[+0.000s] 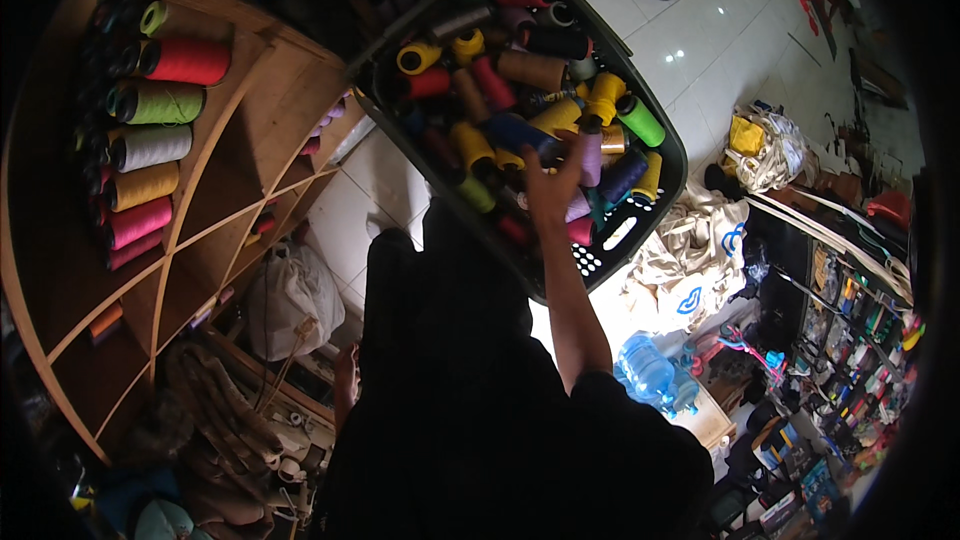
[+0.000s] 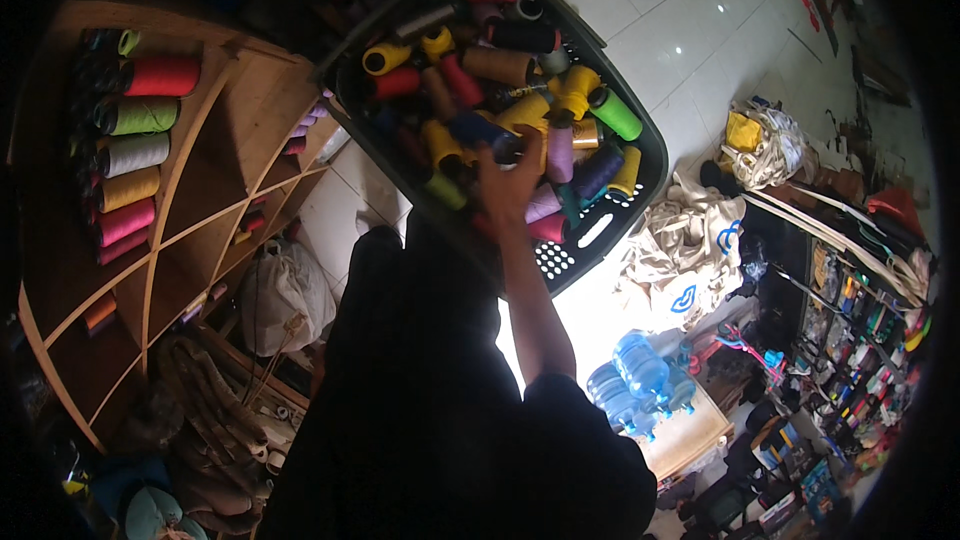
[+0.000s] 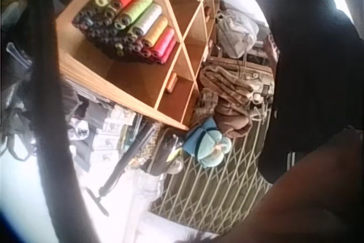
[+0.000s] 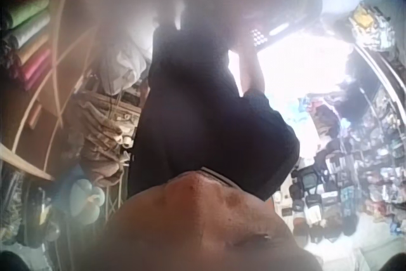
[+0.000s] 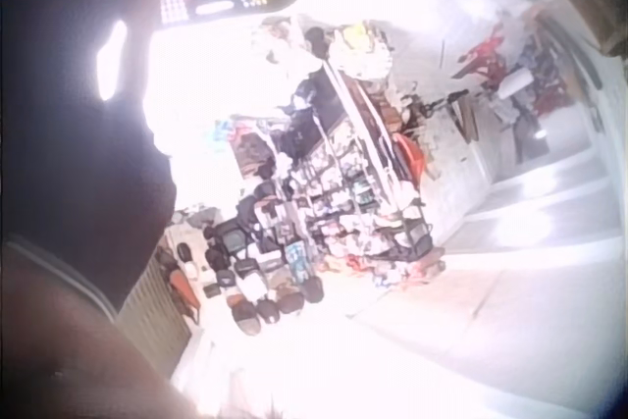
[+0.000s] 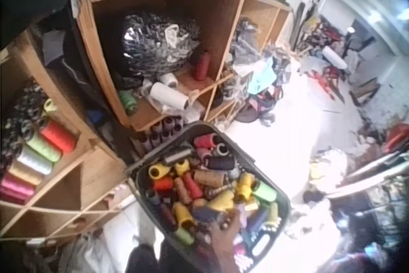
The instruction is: The person picks up thread spools from a basket and places them onto a wooden shelf. They handle spools of various colors, including green, yellow, pink, orange, purple, and white, arranging them in rows on the shelf.
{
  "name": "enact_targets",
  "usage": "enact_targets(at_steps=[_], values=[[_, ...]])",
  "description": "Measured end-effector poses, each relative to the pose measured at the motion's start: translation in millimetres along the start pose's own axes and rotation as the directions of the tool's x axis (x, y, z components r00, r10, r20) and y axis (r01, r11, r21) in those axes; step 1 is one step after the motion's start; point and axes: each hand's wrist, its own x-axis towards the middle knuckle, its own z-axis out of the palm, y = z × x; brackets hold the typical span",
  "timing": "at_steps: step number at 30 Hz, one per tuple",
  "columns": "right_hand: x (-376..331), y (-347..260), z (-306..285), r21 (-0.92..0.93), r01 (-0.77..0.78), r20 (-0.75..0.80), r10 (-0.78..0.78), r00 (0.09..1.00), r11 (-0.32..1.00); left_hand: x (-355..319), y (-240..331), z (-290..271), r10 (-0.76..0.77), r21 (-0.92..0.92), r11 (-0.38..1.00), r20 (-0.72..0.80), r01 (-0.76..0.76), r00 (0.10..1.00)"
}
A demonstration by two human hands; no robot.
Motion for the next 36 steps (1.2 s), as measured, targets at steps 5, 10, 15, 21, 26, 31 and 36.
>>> enact_targets(at_steps=[5, 10, 15, 21, 26, 31, 36], values=[[11, 12, -50, 0.125, -0.022, -0.135, 0.039, 0.990, 0.992, 11, 5, -11, 0.020, 0.097, 0.995, -0.006, -0.019, 1.000], [33, 13, -58, -0.458, 0.162, -0.054, -0.209, 0.976, 0.874, 25, 12, -19, -0.013, 0.018, 1.000, -0.023, 0.013, 1.000], [34, -20, 18, -0.232, 0.382, 0.269, -0.318, 0.909, 0.895, 25, 27, -22, 0.068, 0.014, 0.998, 0.021, -0.069, 0.997], [52, 55, 175, -0.295, -0.319, 0.871, 0.391, 0.298, 0.901, 1, 38, 4, 0.016, -0.022, 1.000, -0.094, -0.018, 0.995], [56, 115, 215, -0.379, 0.213, 0.822, 0.221, 0.525, 0.901, 14, -13, 4, 0.078, -0.205, 0.975, -0.040, -0.084, 0.996], [84, 191, 249, -0.524, 0.488, 0.838, 0.320, 0.442, 0.697, 5, -10, 9, 0.067, -0.221, 0.971, -0.128, -0.095, 0.989], [79, 157, 246, -0.466, 0.526, 0.877, 0.293, 0.380, 0.712, 1, -52, 41, 0.057, -0.256, 0.962, -0.146, -0.094, 0.988]])
